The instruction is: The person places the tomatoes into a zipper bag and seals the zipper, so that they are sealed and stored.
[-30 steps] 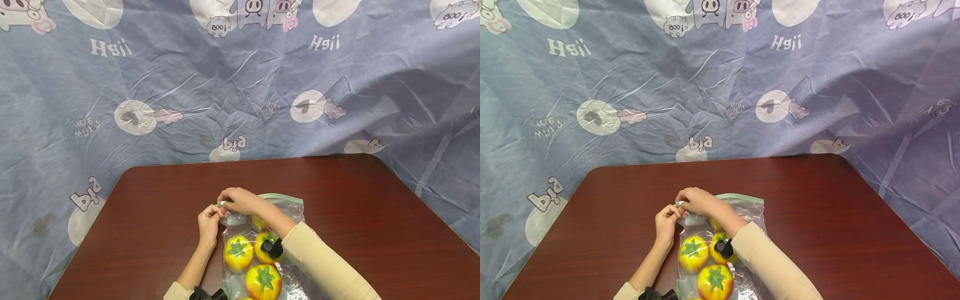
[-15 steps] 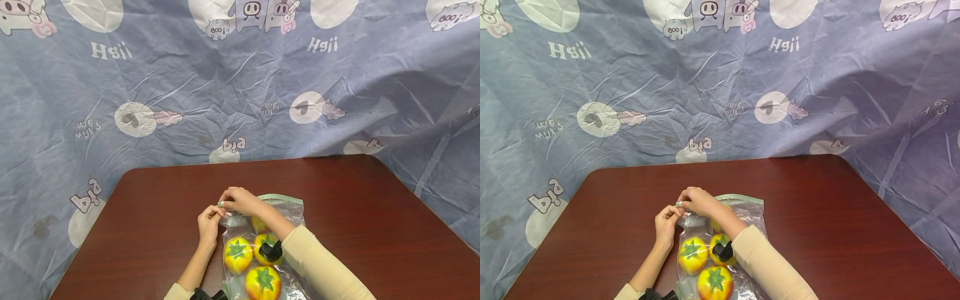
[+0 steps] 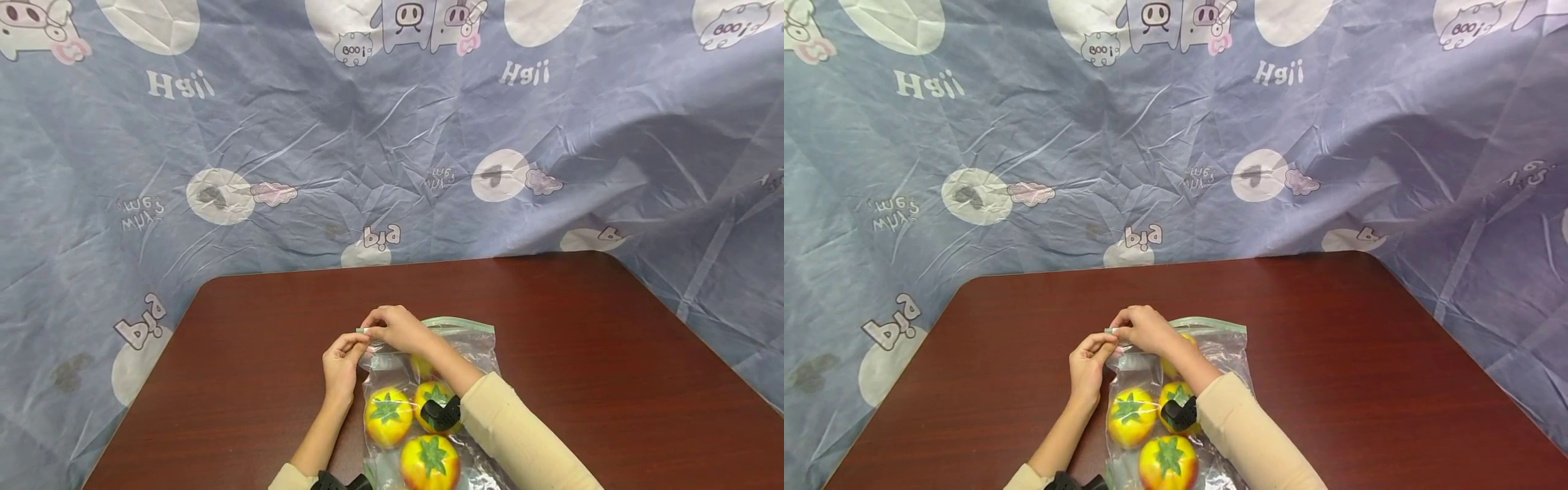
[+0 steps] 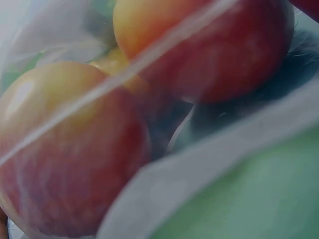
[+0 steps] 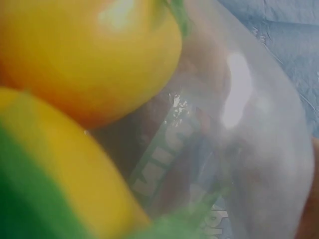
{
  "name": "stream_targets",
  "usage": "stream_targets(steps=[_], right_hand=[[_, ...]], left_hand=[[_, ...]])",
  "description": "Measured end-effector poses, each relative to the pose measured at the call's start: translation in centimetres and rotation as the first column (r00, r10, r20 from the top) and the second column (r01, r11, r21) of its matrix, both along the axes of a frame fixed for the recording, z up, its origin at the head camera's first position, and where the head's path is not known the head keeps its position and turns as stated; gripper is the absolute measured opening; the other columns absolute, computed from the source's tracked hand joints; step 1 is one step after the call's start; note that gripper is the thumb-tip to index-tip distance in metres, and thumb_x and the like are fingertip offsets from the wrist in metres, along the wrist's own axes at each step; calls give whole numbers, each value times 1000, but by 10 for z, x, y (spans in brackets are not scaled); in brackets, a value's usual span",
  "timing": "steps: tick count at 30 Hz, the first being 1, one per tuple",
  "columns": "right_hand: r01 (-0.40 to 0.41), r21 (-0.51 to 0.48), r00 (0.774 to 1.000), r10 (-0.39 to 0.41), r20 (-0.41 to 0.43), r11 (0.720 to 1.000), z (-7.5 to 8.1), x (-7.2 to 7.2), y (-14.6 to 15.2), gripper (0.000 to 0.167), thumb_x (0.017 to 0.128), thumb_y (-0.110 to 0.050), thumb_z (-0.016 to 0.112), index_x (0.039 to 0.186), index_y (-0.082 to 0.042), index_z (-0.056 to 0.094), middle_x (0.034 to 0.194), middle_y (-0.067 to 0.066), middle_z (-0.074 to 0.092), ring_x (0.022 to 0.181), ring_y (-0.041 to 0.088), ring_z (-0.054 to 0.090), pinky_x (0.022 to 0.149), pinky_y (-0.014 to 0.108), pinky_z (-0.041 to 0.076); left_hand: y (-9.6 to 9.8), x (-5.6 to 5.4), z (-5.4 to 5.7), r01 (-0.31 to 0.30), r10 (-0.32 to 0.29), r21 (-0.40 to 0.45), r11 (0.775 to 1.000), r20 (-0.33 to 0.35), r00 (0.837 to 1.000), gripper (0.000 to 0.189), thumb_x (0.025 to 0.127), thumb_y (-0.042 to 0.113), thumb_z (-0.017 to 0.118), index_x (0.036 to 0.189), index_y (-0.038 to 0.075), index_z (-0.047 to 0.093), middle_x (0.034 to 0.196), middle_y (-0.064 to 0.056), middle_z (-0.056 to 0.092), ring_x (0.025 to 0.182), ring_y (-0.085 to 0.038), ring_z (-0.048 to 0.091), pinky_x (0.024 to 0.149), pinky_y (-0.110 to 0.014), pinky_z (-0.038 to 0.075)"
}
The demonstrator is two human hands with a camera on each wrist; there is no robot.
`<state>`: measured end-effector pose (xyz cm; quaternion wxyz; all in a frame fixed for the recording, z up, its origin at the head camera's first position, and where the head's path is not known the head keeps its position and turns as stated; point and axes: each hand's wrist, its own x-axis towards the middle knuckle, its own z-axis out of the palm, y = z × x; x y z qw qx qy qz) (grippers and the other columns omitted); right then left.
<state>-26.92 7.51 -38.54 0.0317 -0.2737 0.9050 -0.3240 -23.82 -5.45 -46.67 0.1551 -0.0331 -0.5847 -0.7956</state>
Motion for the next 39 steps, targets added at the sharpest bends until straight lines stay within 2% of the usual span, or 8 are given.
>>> stream_targets(steps=[6,13,17,23,31,35,39], right_hand=[[29,-6,999,-29,37,1000,0,0,6,12,86,-17,60,93,-11,68,91,0,65,76,9,56,64,21,45],[25,19,997,-26,68,1000,0,-3,20,11,85,-18,62,91,-12,68,88,-1,67,77,9,57,66,22,47],[32,34,995,-35,96,999,1,-7,31,10,85,-17,62,90,-13,68,88,-1,68,76,9,57,66,22,47],[28,51,991,-34,131,998,5,-10,52,10,86,-18,61,90,-14,68,87,-1,67,74,9,56,65,24,46],[111,54,980,-119,159,992,6,-9,88,11,86,-16,60,92,-12,68,92,2,67,83,14,56,72,29,46],[140,52,977,-146,157,989,3,-8,107,12,86,-16,60,93,-9,67,92,4,67,81,15,57,69,28,46],[199,61,970,-205,130,978,-2,-10,134,14,87,-15,58,94,-6,66,88,5,66,76,14,55,64,27,45]], left_hand=[[1,1,0,-4,3,-30,1000,-34,999,23,78,1,66,92,-17,61,76,14,69,69,-3,63,64,-16,51],[1,1,-3,-27,26,-48,998,-32,999,23,77,1,66,93,-16,63,76,13,69,67,-1,60,61,-15,50],[1,1,-1,-34,34,-53,998,-9,999,22,77,1,66,94,-14,64,75,11,69,66,-1,61,63,-14,50],[-1,0,-1,-26,26,-18,1000,-6,1000,23,77,0,67,94,-15,63,69,10,68,58,-4,61,61,-16,50],[-6,-4,-3,-37,37,-3,999,-12,999,25,79,1,65,96,-17,60,60,10,66,53,-4,61,64,-18,52],[-8,-5,-3,-39,39,5,999,-19,999,27,79,0,65,96,-19,59,62,11,66,54,-4,62,65,-17,52],[-14,-7,-2,-70,71,41,997,-18,997,28,78,-2,64,97,-22,57,64,10,67,54,-4,62,62,-16,52]])
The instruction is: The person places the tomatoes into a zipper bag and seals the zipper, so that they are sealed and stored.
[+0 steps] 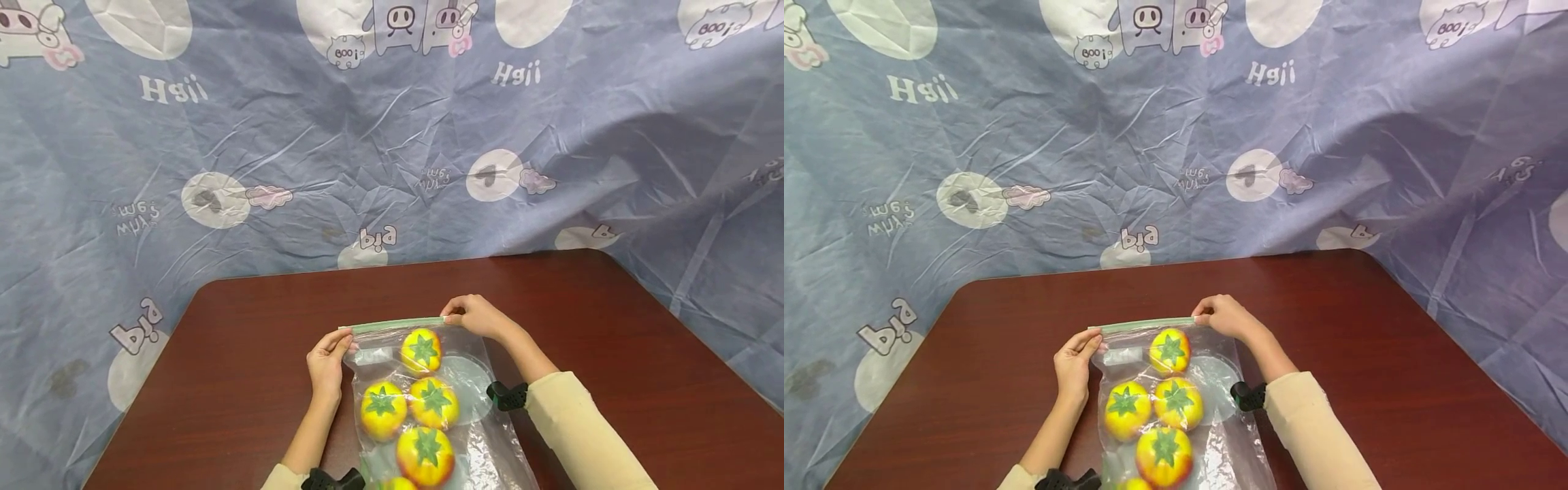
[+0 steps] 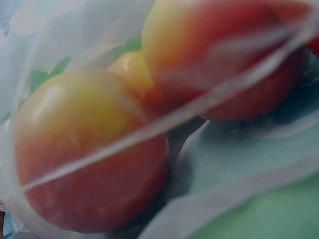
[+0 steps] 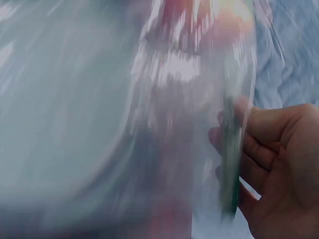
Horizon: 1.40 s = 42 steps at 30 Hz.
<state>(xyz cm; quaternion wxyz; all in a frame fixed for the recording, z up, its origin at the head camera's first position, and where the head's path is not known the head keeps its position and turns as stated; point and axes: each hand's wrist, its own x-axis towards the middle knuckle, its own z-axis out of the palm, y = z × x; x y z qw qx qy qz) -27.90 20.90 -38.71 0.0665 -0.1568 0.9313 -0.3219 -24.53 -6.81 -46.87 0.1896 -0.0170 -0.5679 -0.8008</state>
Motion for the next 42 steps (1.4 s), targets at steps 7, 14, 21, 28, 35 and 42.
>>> stream_targets(steps=[7,14,21,28,35,42], right_hand=[[81,-3,996,-81,-41,997,-8,1,46,17,88,-17,56,96,-4,64,87,7,64,79,18,57,68,31,47],[169,-71,978,-176,-110,983,-17,8,53,14,87,-17,59,94,-7,65,90,8,64,76,17,53,66,28,44],[226,-128,959,-243,-145,966,-26,10,53,15,87,-20,59,95,-9,65,94,9,64,77,18,51,65,28,43],[277,-165,930,-307,-203,947,-40,15,51,15,87,-20,59,96,-9,65,100,11,64,93,26,56,78,40,45],[275,-275,907,-344,-243,921,-52,24,47,25,88,-26,58,104,-9,66,106,11,64,102,28,57,87,46,45],[277,-270,904,-345,-253,922,-50,39,53,25,93,-20,50,114,-9,59,118,14,58,113,32,51,92,52,40]], left_hand=[[-7,-4,1,-23,23,11,1000,15,1000,25,78,-4,64,96,-21,58,62,9,67,53,-4,62,58,-16,51],[-6,-5,1,-32,32,-28,999,-10,999,24,79,-4,63,96,-20,59,62,10,67,52,-4,62,57,-15,51],[-4,-4,2,-72,72,-26,997,-7,997,22,77,-4,64,93,-20,61,59,11,66,52,-3,61,57,-14,49],[-2,-2,-1,-16,16,-40,999,2,1000,24,81,0,62,98,-18,60,63,10,66,54,-3,61,60,-15,50],[-4,2,-3,16,-14,-83,996,20,1000,25,86,4,58,105,-13,60,68,9,65,58,-4,61,66,-16,49],[-4,3,-1,64,-46,-138,988,127,991,27,90,10,52,111,-5,59,113,-3,62,98,2,55,82,-12,44]])
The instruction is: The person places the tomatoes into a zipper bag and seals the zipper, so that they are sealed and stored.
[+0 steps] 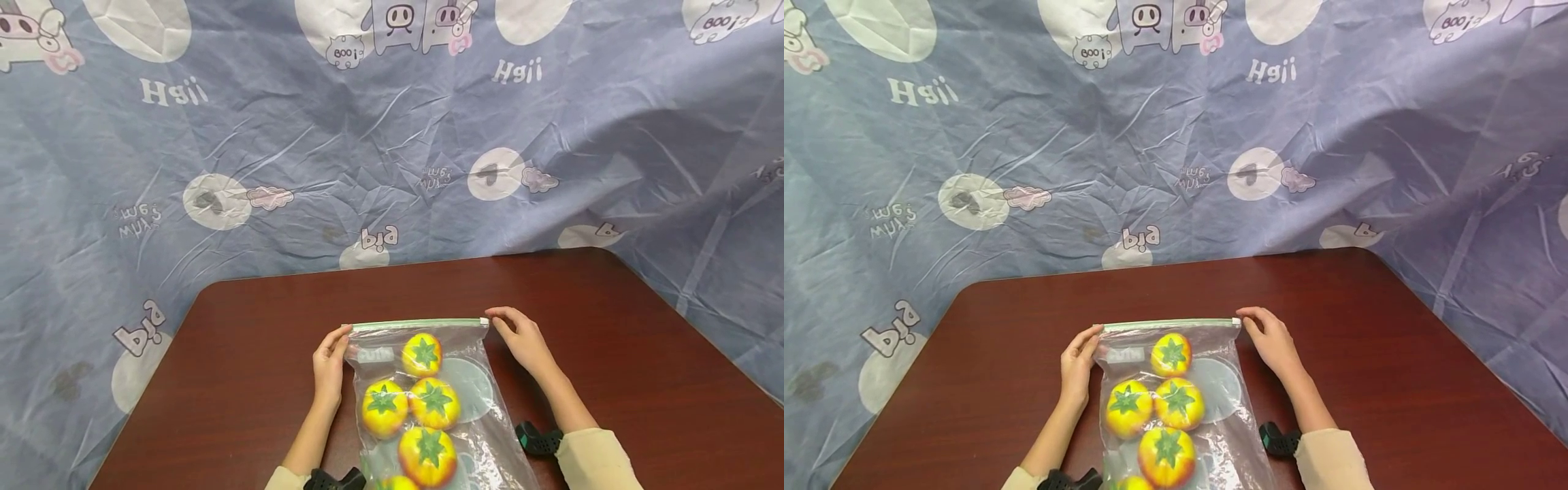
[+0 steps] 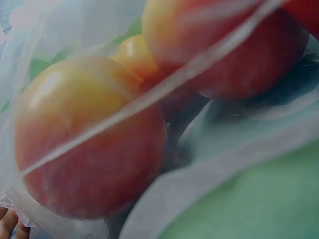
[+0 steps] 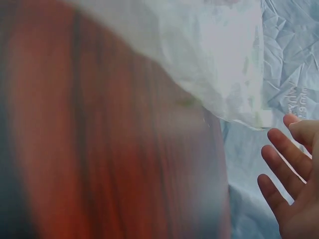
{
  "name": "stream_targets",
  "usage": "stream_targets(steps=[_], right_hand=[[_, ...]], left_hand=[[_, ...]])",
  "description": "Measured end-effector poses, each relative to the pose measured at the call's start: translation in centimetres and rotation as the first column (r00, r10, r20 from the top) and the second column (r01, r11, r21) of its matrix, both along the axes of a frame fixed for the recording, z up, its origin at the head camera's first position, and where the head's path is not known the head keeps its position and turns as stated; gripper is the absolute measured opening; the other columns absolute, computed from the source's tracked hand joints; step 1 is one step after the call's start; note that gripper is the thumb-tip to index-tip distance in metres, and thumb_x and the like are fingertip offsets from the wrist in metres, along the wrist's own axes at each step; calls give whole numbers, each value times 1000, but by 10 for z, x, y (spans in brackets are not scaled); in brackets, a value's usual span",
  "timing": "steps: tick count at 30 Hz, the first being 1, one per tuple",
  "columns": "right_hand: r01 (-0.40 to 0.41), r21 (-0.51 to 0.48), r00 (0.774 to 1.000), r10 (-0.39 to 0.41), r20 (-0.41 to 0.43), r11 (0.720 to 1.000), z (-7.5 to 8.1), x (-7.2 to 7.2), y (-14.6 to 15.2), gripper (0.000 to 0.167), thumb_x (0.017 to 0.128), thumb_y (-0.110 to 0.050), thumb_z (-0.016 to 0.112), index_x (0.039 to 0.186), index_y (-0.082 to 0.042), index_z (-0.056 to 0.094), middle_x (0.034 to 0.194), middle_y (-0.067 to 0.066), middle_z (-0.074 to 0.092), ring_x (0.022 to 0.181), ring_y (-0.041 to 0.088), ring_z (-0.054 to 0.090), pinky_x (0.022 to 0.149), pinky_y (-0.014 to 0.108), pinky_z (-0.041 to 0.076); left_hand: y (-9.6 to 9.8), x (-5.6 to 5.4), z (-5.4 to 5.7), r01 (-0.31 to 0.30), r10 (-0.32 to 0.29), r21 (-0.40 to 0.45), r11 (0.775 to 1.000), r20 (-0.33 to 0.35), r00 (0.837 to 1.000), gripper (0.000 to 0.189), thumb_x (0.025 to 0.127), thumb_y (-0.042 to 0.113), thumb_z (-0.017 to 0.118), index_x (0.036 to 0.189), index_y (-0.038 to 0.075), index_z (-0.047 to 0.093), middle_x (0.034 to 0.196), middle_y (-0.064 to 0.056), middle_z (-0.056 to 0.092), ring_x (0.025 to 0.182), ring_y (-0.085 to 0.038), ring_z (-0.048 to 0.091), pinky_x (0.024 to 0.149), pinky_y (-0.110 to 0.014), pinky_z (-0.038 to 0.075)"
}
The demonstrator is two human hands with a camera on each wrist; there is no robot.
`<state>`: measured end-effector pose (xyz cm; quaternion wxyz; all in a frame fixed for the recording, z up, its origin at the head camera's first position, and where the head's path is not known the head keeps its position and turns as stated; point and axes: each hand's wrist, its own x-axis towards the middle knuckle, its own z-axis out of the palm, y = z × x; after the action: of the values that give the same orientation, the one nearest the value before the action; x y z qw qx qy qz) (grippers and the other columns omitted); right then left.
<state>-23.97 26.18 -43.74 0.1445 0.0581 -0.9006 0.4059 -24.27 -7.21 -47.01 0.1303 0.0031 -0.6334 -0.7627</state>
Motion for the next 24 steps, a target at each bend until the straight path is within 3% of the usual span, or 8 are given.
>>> stream_targets(steps=[3,9,12,16,19,24], right_hand=[[12,61,1000,-12,3,998,4,8,7,29,94,-20,48,120,-11,55,124,14,53,118,35,45,94,56,37],[64,230,995,-46,-86,971,8,23,20,33,92,-17,50,123,-9,52,127,17,50,119,39,42,92,60,31],[115,322,983,-62,-170,940,9,28,26,33,90,-16,53,122,-9,53,126,16,51,116,38,44,92,58,29],[186,452,965,-75,-252,873,13,31,33,37,89,-24,54,124,-12,52,127,13,50,114,36,45,95,53,28],[208,516,967,-96,-236,831,16,34,36,46,89,-36,52,130,-15,46,132,15,46,118,38,41,99,56,23],[188,577,982,-138,-131,795,20,40,38,62,87,-53,46,140,-25,33,142,15,35,126,44,30,103,66,6]], left_hand=[[1,-1,0,13,-12,-12,1000,44,999,29,90,11,51,114,-3,58,121,-8,58,100,1,52,75,-14,45],[2,-1,0,60,-57,-26,998,91,994,29,92,8,47,119,0,55,105,-7,59,70,-3,54,63,-16,45],[2,-2,-1,81,-76,-52,995,92,993,30,93,8,45,121,1,53,97,-5,58,67,-4,51,63,-16,43],[3,-3,-2,77,-70,-72,994,98,993,29,93,7,45,119,0,53,89,-2,56,67,-4,51,62,-16,43],[3,-4,-2,74,-64,-95,993,100,993,28,92,6,44,118,0,53,90,-6,58,67,-4,51,62,-16,44],[4,-2,1,84,-74,-116,990,92,993,28,92,5,43,117,-2,53,101,-19,58,68,-4,51,63,-16,45]])
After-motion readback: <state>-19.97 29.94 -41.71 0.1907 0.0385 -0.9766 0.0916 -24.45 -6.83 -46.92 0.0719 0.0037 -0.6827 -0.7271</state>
